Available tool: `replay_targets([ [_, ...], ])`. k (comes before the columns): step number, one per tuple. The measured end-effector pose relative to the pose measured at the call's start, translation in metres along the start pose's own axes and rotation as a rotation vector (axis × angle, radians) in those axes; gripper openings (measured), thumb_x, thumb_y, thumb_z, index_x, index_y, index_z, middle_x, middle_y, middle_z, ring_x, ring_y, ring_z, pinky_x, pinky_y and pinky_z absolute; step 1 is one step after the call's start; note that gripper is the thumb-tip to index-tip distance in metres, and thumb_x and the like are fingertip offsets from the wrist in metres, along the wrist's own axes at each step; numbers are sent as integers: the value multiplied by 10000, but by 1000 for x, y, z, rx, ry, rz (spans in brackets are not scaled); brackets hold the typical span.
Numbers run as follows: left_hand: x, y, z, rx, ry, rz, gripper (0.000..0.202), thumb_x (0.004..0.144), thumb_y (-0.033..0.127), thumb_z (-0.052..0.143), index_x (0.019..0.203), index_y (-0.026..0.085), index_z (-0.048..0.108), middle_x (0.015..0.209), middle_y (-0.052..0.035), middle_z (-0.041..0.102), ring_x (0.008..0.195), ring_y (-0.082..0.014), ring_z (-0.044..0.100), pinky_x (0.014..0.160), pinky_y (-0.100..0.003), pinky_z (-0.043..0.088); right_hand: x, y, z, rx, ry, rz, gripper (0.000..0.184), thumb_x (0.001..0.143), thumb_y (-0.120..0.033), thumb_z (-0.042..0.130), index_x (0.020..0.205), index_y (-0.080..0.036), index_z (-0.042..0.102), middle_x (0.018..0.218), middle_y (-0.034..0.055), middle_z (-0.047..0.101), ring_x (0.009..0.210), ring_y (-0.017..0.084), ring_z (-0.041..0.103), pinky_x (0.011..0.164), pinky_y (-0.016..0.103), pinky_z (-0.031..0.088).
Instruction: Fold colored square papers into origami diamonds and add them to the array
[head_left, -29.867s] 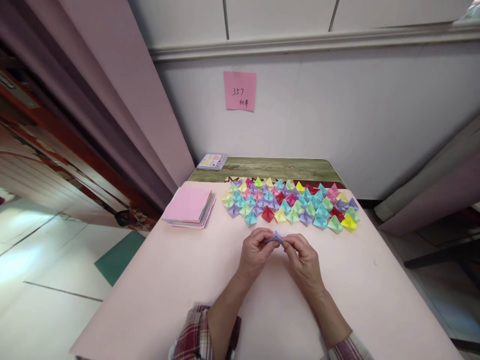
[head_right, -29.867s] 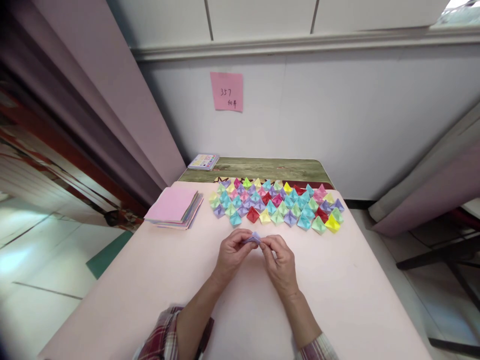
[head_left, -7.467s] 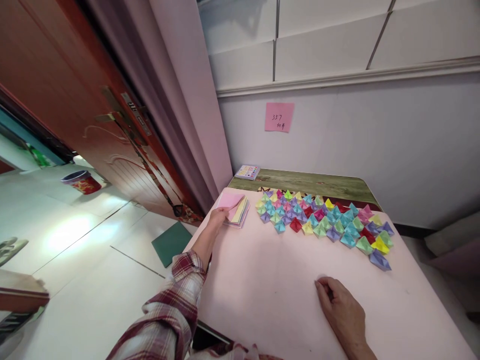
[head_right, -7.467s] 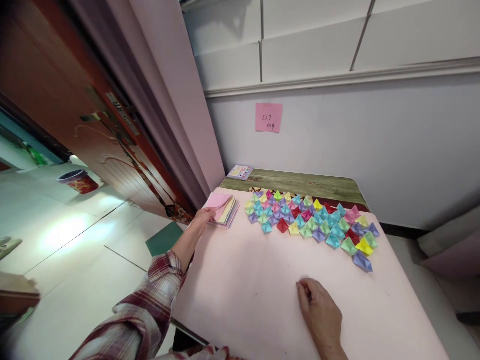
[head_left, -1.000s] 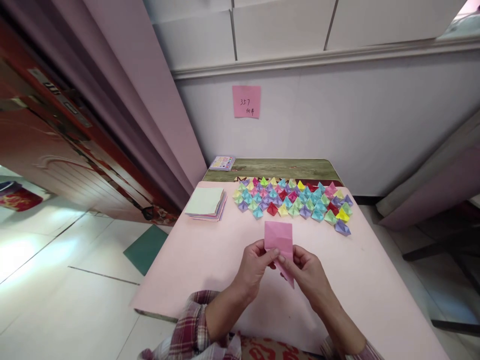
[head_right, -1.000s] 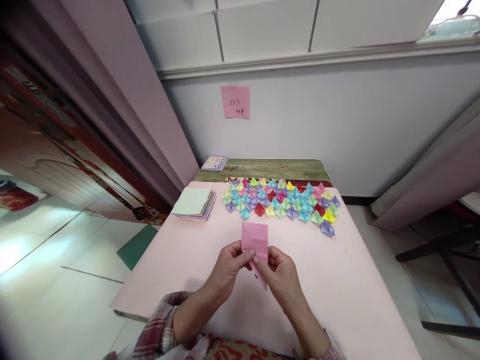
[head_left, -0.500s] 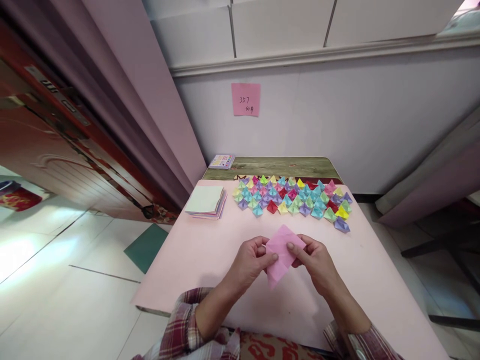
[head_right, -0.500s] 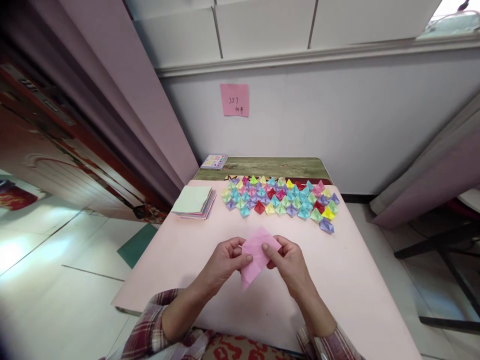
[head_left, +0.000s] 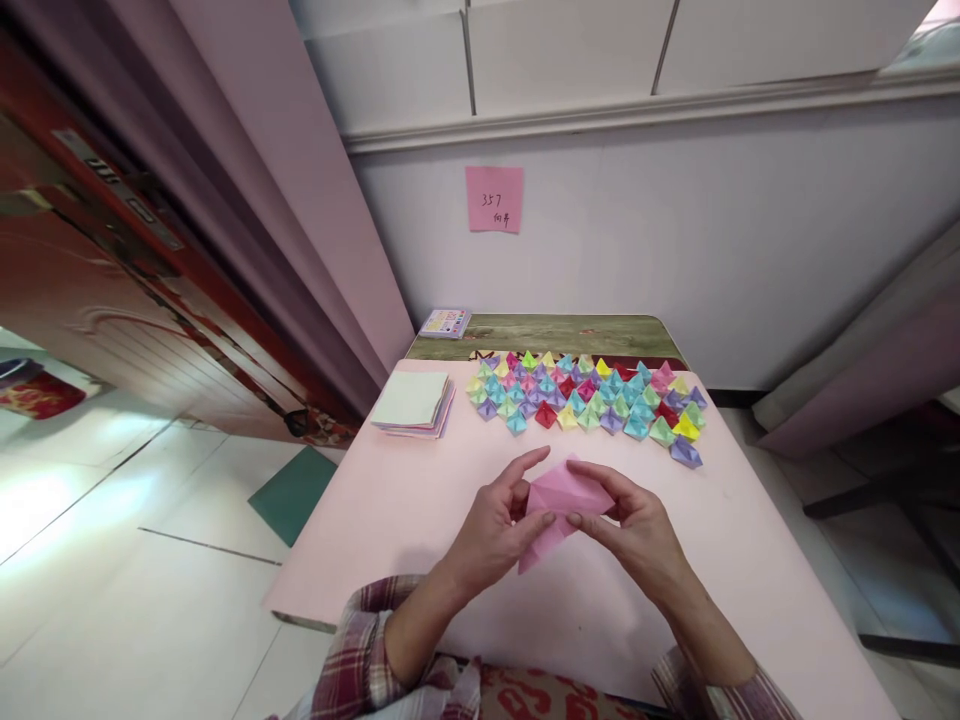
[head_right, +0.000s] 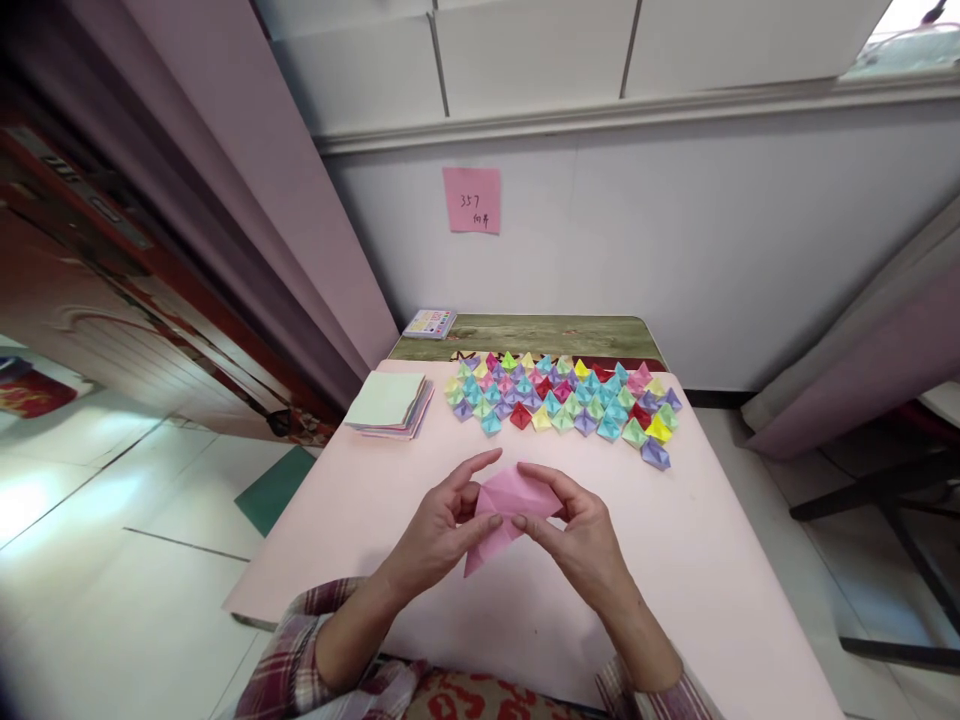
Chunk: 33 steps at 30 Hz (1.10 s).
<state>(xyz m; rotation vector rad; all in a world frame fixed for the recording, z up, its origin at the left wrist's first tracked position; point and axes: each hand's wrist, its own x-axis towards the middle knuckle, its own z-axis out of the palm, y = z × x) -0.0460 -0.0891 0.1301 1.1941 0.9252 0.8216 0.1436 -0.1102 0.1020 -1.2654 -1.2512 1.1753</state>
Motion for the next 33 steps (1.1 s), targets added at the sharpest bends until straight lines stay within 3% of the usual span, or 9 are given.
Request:
replay_targets([
  [6,1,-1,0,25,-22,13,441,779,338,709,1177,157,657,939,-86,722,815,-194,650,737,-267,482,-4,0,-2,-142,38,-27,437,742,-424,762,1134,-239,701,1121,75,713,1016,272,659,887,400,539],
  [13,4,-5,0,132,37,31,225,818,347,658,916,150,706,840,-73,710,762,-183,625,687,-258,459,-2,0,-2,-297,121,-167,216,801,-434,705,840,-229,759,983,95,711,929,259,659,810,361,521],
  [16,7,-10,0,153,39,22,213,795,358,684,788,147,711,732,-43,670,684,-151,575,638,-242,419,-1,0,1,-166,96,-65,273,785,-468,712,750,-197,729,850,85,714,811,236,660,729,335,525],
  [19,12,-19,-4,-4,11,-61,239,724,364,760,704,134,697,633,-20,611,588,-105,504,565,-219,363,-1,-1,6,114,58,82,347,813,-527,662,792,-182,701,733,56,697,680,191,642,636,293,528],
  [23,17,-30,-10,-464,36,-260,305,664,373,821,711,128,645,579,21,523,464,-43,392,444,-190,218,-4,-1,8,420,57,192,440,857,-588,570,1018,-196,689,921,98,717,800,215,678,695,325,559],
  [27,16,-35,-9,-652,-28,-287,297,701,344,810,781,118,635,639,16,530,471,-30,387,426,-186,191,-7,-4,13,398,3,246,396,803,-536,678,968,-177,699,890,98,717,767,200,683,726,316,552],
  [33,13,-39,-2,-673,-124,-280,276,771,336,756,869,103,647,650,2,534,486,-36,401,456,-187,237,-9,-14,21,422,-51,211,329,797,-483,714,935,-185,692,824,63,719,692,159,666,679,268,534],
])
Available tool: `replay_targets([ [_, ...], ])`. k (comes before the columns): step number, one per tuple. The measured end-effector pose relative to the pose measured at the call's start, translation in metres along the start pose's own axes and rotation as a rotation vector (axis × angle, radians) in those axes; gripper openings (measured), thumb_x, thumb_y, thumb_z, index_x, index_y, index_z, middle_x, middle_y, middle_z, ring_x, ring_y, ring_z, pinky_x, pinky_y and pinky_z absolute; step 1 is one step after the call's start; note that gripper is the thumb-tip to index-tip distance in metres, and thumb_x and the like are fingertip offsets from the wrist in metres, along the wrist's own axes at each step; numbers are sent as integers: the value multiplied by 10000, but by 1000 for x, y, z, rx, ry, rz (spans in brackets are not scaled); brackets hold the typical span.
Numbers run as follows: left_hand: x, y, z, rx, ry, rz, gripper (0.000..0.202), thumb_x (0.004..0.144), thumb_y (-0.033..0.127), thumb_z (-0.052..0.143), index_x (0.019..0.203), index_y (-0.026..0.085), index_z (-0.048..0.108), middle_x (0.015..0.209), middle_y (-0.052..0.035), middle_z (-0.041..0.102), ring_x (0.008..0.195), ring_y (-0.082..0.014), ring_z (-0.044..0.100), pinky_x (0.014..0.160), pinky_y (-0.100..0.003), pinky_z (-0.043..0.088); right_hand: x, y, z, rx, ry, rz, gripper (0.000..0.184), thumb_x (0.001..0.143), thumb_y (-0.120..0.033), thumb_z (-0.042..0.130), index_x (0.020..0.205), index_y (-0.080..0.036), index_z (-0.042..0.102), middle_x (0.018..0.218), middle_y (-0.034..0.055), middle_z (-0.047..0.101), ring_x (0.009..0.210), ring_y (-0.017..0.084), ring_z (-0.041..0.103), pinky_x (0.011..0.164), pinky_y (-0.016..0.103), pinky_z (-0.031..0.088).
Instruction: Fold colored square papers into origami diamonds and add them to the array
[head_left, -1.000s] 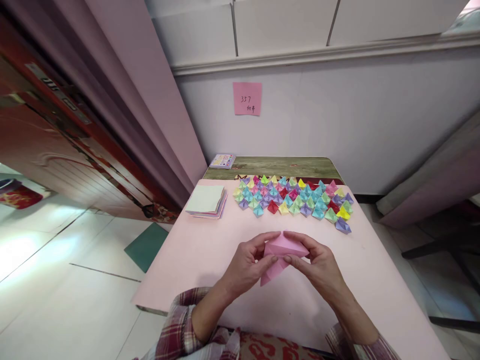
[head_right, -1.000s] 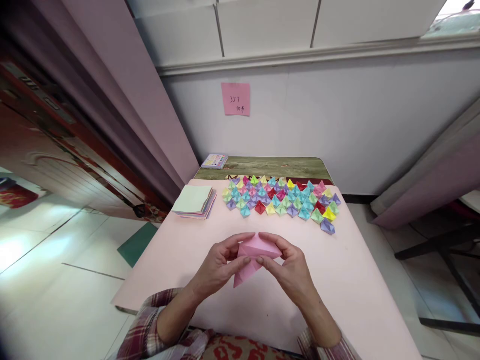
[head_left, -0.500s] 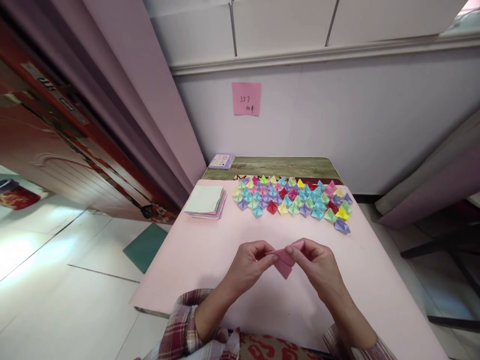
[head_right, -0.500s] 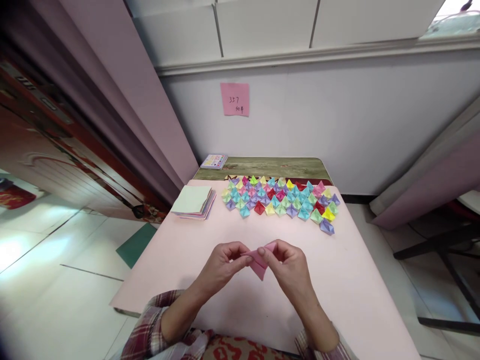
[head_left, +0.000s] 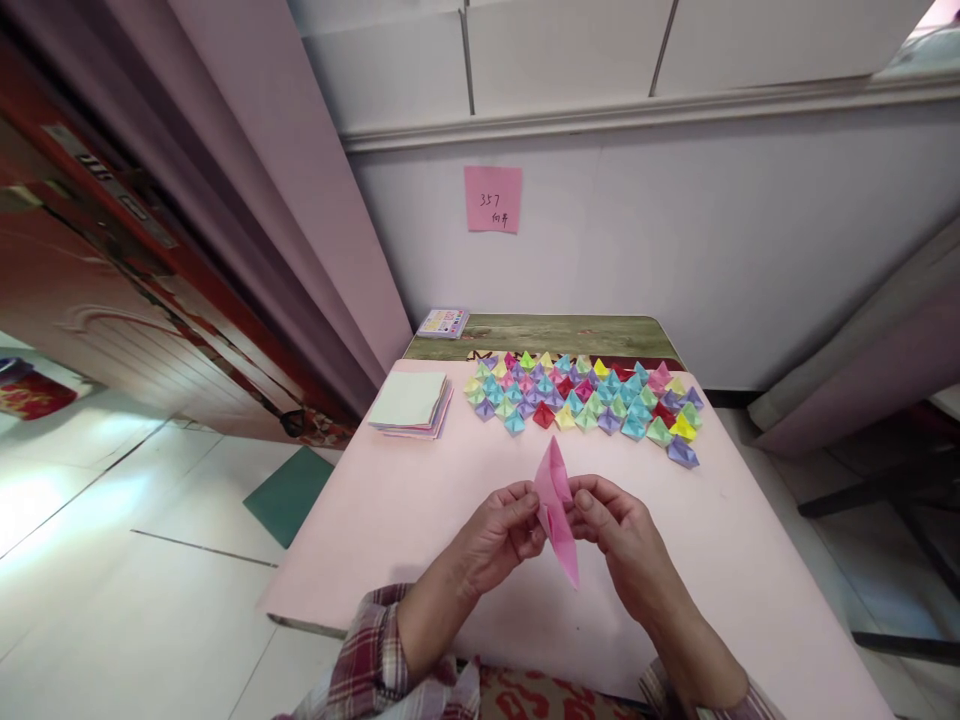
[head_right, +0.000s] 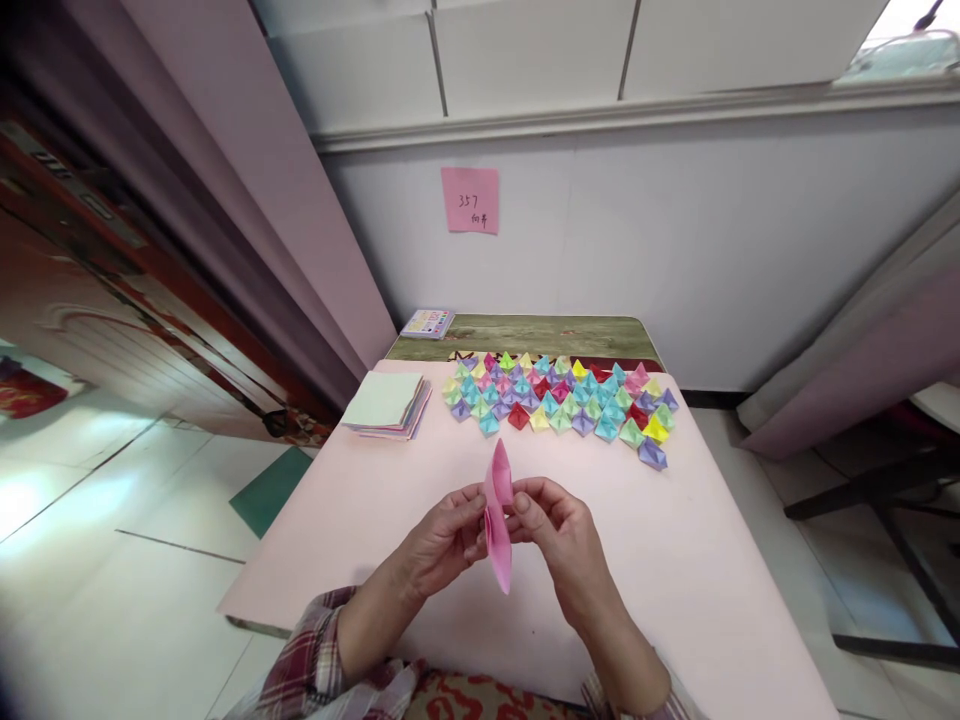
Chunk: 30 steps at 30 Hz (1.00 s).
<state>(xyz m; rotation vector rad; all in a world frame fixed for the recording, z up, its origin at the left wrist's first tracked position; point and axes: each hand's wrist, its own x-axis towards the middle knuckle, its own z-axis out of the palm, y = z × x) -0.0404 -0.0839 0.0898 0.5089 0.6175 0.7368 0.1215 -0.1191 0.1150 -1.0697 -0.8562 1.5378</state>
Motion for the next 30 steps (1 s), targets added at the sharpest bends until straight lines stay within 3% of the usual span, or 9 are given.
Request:
replay_targets([
  [6,-2,-1,-4,59,-51,-9,290,786,363,731,882,100,655,635,-7,538,479,-50,422,467,-195,239,0,-4,3,-2,-59,3,315,773,-448,749,914,-175,680,796,55,718,660,159,651,664,282,535],
  [16,-3,-1,-5,91,-26,-36,307,755,391,756,851,119,650,640,-2,558,496,-60,451,512,-201,309,-4,-5,2,-52,-71,-19,281,828,-419,693,971,-179,679,859,60,717,704,161,644,668,271,524],
  [21,-2,7,-1,353,11,109,317,761,419,744,762,122,636,655,-14,589,582,-93,517,607,-222,392,2,0,-7,-235,-9,-136,226,826,-320,668,1008,-188,653,931,60,711,801,186,655,716,280,521],
  [24,-2,11,1,503,29,170,337,762,437,736,735,118,633,665,-7,580,640,-100,517,659,-222,407,6,3,-14,-358,-30,-131,163,802,-251,651,947,-178,656,852,44,702,757,186,648,692,282,515],
  [30,-2,11,0,506,56,96,365,752,464,731,732,122,605,681,-16,597,640,-122,568,680,-274,477,12,9,-16,-551,-2,-164,162,750,-202,654,909,-172,658,755,12,673,690,170,619,619,250,489],
])
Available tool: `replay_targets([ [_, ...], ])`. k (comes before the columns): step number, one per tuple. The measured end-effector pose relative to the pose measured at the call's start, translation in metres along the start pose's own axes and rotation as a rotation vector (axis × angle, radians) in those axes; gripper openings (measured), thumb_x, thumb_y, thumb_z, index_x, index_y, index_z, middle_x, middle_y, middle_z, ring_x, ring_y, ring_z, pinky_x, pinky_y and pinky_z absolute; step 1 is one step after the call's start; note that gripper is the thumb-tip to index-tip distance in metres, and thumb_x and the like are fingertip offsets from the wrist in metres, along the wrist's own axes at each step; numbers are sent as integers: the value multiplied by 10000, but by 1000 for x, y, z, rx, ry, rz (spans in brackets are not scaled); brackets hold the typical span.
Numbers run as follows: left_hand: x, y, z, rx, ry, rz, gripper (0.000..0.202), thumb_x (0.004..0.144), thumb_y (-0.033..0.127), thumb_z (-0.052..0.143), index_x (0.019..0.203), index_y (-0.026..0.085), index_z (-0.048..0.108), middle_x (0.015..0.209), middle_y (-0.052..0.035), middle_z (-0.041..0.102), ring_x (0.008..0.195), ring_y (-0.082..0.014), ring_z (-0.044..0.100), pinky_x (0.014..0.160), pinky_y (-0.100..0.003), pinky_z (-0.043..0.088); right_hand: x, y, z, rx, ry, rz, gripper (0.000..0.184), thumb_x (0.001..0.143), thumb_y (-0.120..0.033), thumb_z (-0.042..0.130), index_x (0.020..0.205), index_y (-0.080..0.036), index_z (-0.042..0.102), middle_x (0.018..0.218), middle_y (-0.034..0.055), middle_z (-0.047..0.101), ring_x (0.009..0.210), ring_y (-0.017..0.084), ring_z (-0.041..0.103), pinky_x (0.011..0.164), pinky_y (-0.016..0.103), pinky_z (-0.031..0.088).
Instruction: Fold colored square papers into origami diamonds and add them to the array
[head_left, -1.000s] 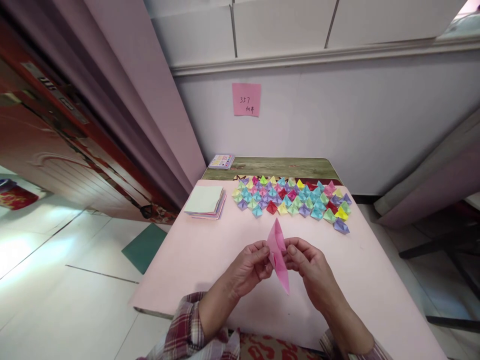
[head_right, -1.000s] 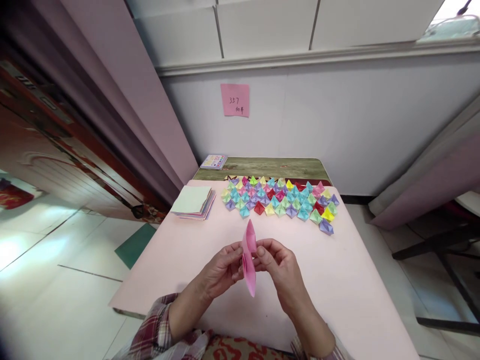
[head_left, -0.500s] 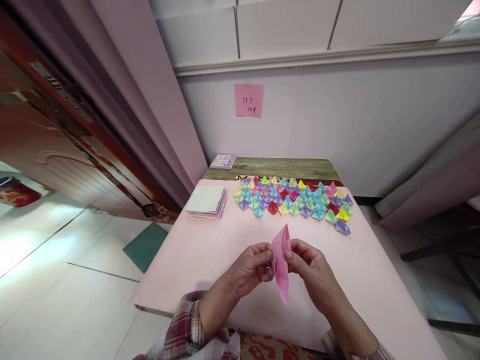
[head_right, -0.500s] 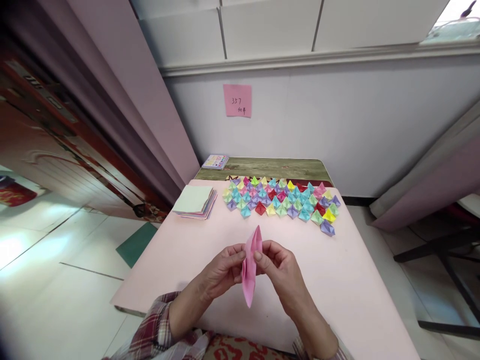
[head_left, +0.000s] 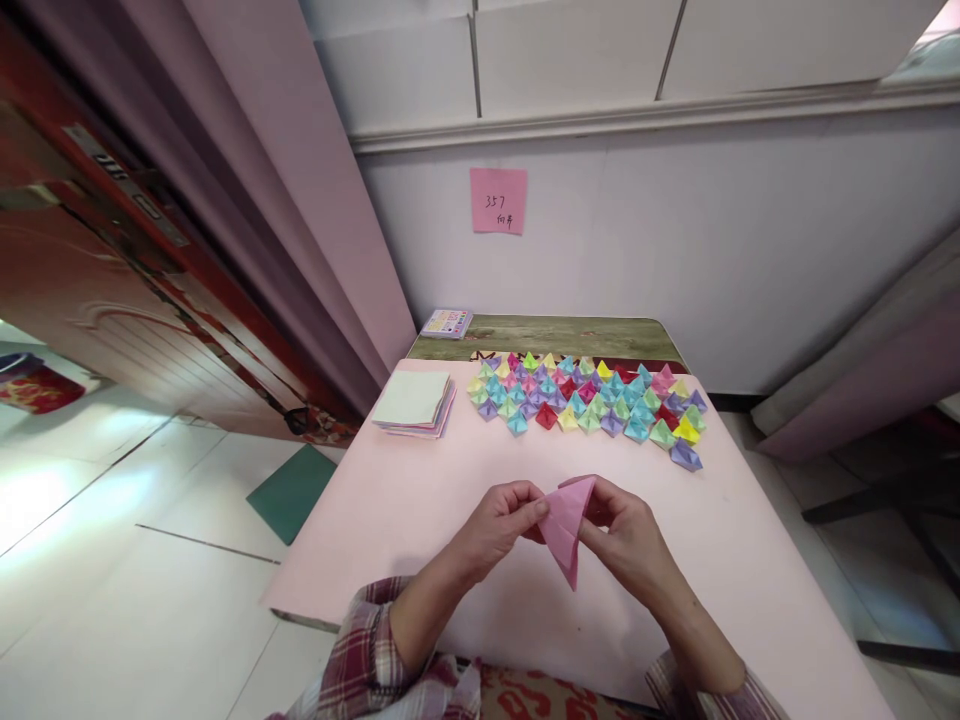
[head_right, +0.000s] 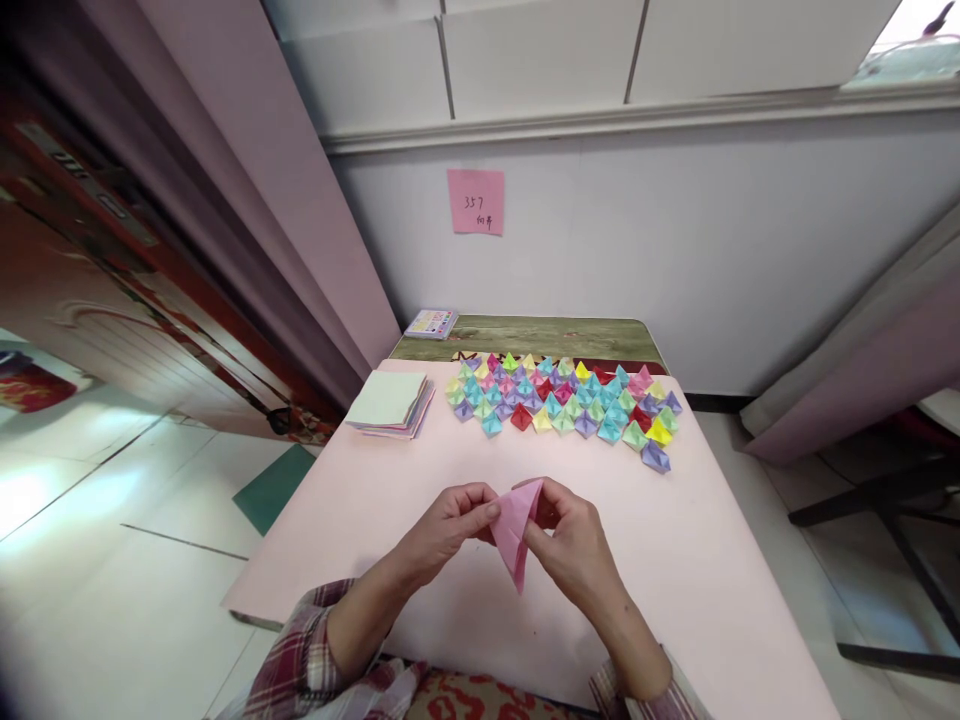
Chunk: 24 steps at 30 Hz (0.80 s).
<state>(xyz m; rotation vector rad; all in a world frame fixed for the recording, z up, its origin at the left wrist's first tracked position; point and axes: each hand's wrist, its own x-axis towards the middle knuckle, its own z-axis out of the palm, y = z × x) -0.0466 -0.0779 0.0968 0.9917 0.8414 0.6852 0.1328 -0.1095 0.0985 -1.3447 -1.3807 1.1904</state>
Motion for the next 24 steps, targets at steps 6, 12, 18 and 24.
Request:
replay_targets([
  [6,4,-16,14,-294,194,-67,384,736,491,736,778,137,594,679,-22,618,607,-140,587,619,-297,507,-1,6,16,-245,205,-222,99,809,-177,562,821,-195,658,716,-1,644,624,138,594,589,224,459],
  [12,5,-27,22,-615,340,-188,360,709,437,781,827,134,626,695,6,616,624,-104,553,575,-211,415,-6,22,24,-719,374,-523,223,844,-111,507,925,-221,683,852,35,707,786,177,649,686,255,441],
  [18,5,-21,17,-620,296,-255,348,738,449,750,810,126,643,713,-16,640,642,-123,565,590,-229,403,-5,26,22,-783,319,-568,243,857,-129,508,1001,-229,677,863,42,712,780,184,636,695,271,427],
  [24,4,-23,17,-528,256,-198,327,675,369,807,820,122,651,690,-2,623,629,-117,553,592,-227,385,0,23,22,-759,338,-508,236,751,-89,513,865,-218,675,820,23,711,714,171,616,660,261,400],
])
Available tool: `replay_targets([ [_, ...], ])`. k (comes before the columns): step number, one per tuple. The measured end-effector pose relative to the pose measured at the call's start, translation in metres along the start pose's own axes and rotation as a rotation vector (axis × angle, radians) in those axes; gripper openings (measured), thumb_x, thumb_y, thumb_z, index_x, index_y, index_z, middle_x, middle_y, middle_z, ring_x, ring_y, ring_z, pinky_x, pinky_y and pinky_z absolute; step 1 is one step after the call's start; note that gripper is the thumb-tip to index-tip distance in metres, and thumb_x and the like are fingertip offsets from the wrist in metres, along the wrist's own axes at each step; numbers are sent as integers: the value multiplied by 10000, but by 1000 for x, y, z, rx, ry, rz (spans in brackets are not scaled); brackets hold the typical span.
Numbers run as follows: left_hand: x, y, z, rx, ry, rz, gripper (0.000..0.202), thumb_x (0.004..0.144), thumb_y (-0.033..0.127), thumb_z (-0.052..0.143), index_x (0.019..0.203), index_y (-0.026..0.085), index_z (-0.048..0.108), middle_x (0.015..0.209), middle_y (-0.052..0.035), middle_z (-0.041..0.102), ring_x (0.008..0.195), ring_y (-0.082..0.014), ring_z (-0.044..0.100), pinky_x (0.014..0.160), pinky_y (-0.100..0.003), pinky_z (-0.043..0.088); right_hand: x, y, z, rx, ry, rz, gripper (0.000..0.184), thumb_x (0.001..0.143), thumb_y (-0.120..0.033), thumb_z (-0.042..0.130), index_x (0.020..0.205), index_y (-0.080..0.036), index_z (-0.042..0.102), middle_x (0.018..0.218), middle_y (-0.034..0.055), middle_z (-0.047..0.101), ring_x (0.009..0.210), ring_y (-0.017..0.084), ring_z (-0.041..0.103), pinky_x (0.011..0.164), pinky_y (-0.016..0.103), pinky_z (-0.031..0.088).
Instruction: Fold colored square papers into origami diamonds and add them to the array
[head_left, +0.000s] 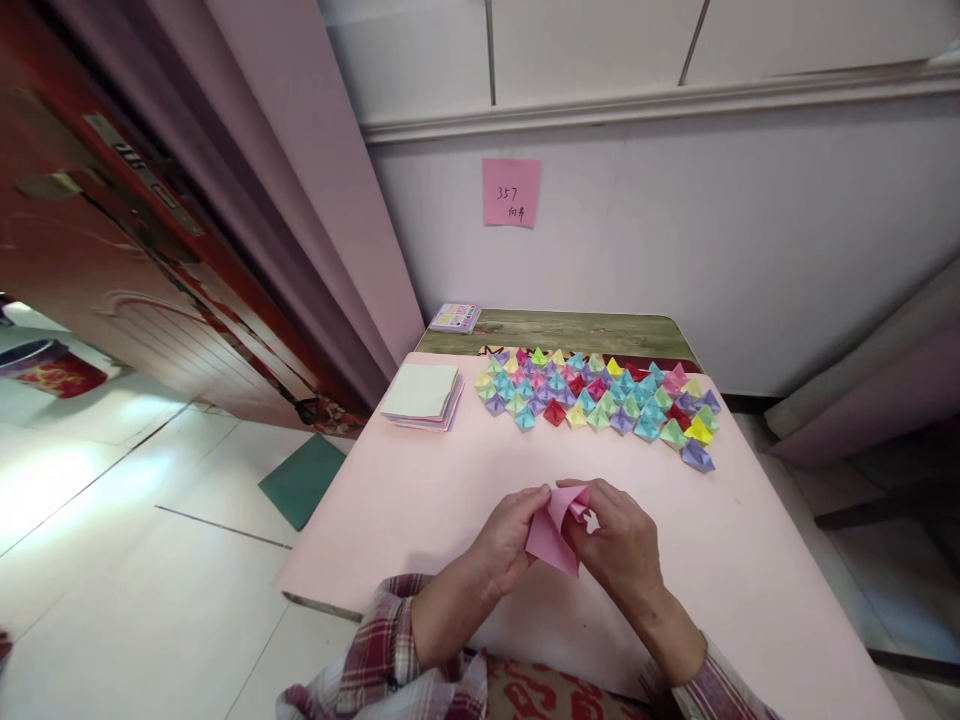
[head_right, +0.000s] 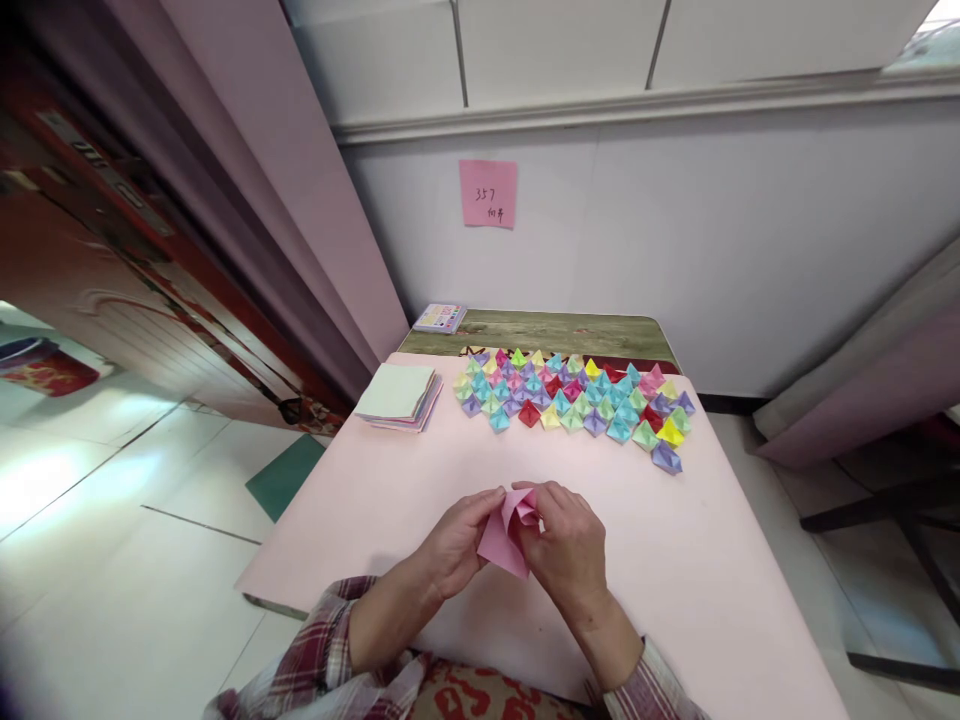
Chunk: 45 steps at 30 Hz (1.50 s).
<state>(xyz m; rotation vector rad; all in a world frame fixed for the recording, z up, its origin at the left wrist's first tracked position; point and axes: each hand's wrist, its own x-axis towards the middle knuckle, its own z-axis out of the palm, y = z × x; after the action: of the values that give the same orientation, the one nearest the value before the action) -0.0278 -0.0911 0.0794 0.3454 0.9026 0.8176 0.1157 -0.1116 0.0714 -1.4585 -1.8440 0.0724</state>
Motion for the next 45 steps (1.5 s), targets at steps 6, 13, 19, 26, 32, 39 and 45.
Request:
replay_targets([
  [6,-3,1,6,-13,5,-46,379,725,475,748,775,110,657,686,-27,644,613,-129,556,593,-241,382,0,-2,1,-53,40,-25,225,779,-95,529,904,-210,676,761,26,696,701,178,622,686,280,398],
  [13,-4,4,7,-40,-34,18,202,647,245,812,740,117,687,713,-23,648,659,-132,550,648,-250,399,-1,-2,-2,-54,9,-138,251,838,-86,501,965,-230,663,869,44,717,827,197,648,943,381,424],
  [19,-1,20,-3,48,7,99,235,639,236,798,818,105,722,777,-70,678,695,-154,588,652,-253,421,-5,9,-17,203,-107,-182,455,802,-158,567,1235,-293,607,1175,52,671,1105,256,613,1089,530,341],
  [26,1,23,-7,302,29,240,346,704,417,767,887,128,714,725,-35,657,601,-108,544,578,-217,384,-4,11,-19,767,-215,609,361,849,-471,621,1078,-193,637,1051,119,689,952,256,656,790,376,554],
  [32,2,12,-7,382,-72,224,380,709,410,772,944,125,687,780,-51,661,675,-142,591,618,-236,428,-1,3,-3,1037,-304,817,376,720,-517,754,769,-160,646,666,9,625,581,126,553,513,237,456],
  [39,3,10,-15,459,-88,346,559,786,423,694,1268,175,561,628,29,572,544,-133,562,543,-266,481,-5,6,4,1065,-102,926,444,679,-494,787,971,-200,625,526,-75,529,469,116,514,463,229,455],
  [45,-2,13,-12,411,-138,284,366,772,413,723,953,96,708,799,-87,670,673,-162,619,646,-296,506,-5,9,-5,1085,-177,825,402,768,-529,704,947,-168,693,704,10,643,586,131,579,568,257,511],
])
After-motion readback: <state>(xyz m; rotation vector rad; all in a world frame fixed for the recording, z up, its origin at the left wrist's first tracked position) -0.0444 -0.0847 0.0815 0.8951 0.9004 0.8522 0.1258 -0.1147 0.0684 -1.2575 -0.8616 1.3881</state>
